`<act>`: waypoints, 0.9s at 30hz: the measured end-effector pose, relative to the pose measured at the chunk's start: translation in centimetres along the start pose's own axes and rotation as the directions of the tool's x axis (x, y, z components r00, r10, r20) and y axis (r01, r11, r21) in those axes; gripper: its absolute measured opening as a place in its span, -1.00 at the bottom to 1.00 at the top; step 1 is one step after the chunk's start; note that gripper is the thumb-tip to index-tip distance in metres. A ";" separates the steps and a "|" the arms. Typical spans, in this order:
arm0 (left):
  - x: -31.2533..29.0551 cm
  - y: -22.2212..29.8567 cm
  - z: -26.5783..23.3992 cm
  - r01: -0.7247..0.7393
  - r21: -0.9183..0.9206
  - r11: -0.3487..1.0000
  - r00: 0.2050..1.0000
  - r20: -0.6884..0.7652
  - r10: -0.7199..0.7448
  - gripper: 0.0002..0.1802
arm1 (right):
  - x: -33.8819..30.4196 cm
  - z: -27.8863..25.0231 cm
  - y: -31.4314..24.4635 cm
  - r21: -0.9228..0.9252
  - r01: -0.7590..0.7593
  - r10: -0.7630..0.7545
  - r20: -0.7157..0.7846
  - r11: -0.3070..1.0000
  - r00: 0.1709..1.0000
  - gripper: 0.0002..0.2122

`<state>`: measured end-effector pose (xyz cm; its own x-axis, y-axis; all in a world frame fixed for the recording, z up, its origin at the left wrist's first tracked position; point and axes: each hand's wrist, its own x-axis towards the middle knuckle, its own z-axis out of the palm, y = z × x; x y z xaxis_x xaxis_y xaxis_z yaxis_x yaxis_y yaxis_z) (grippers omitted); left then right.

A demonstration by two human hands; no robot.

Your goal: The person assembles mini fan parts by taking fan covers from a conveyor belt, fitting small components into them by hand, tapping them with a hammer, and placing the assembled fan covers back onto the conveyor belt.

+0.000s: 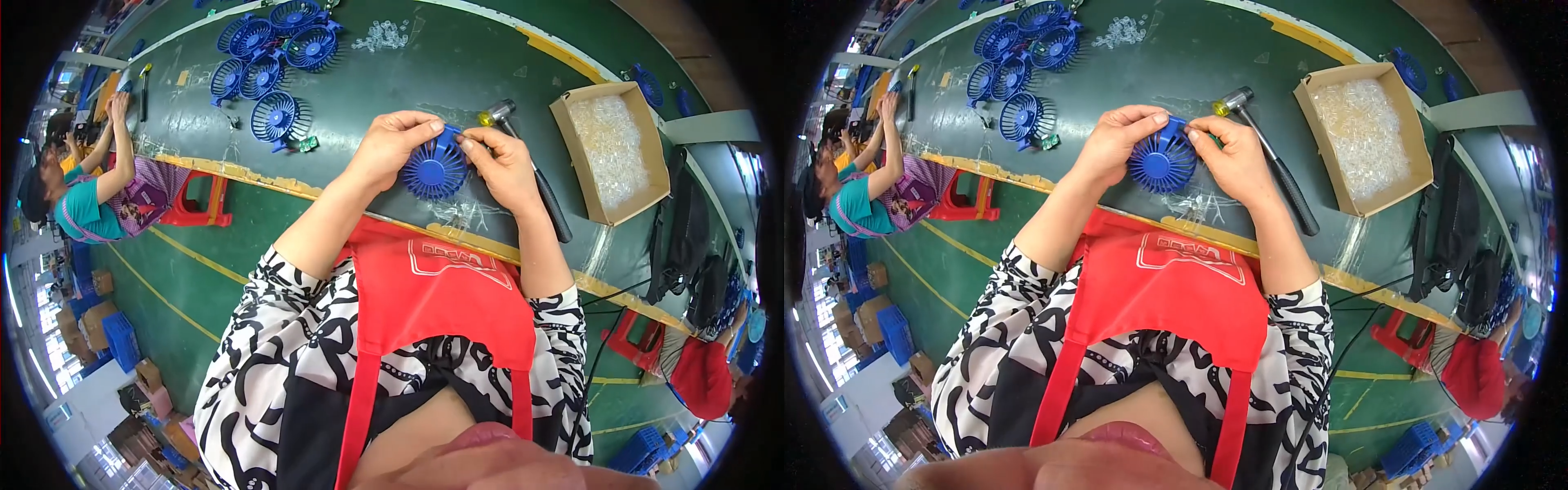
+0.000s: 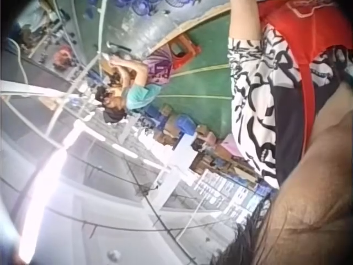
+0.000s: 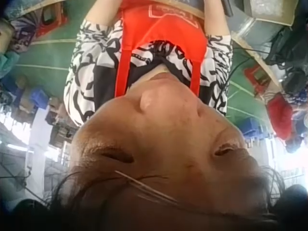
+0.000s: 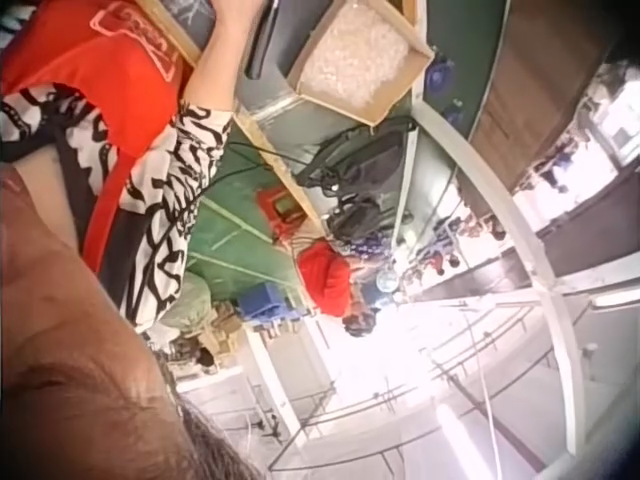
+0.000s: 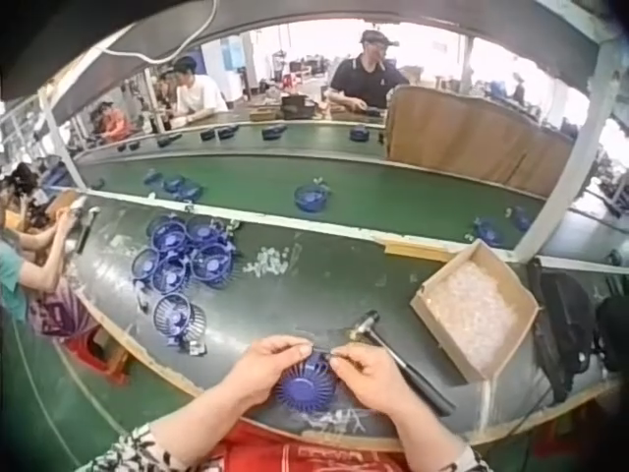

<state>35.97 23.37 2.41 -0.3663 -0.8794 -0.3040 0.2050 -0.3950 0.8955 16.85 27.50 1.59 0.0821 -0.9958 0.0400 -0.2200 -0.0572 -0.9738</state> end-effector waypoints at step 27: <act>10.4 2.9 -6.9 0.058 0.950 0.306 0.649 -0.269 0.712 -0.84 | -0.3 1.2 1.7 0.081 -0.082 0.086 -0.052 0.993 0.995 -0.80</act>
<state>38.98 11.30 -0.39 0.1526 -0.9233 0.3525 -0.8209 0.0802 0.5654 17.57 27.80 -0.34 0.0118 -0.9994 -0.0322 -0.1469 0.0301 -0.9887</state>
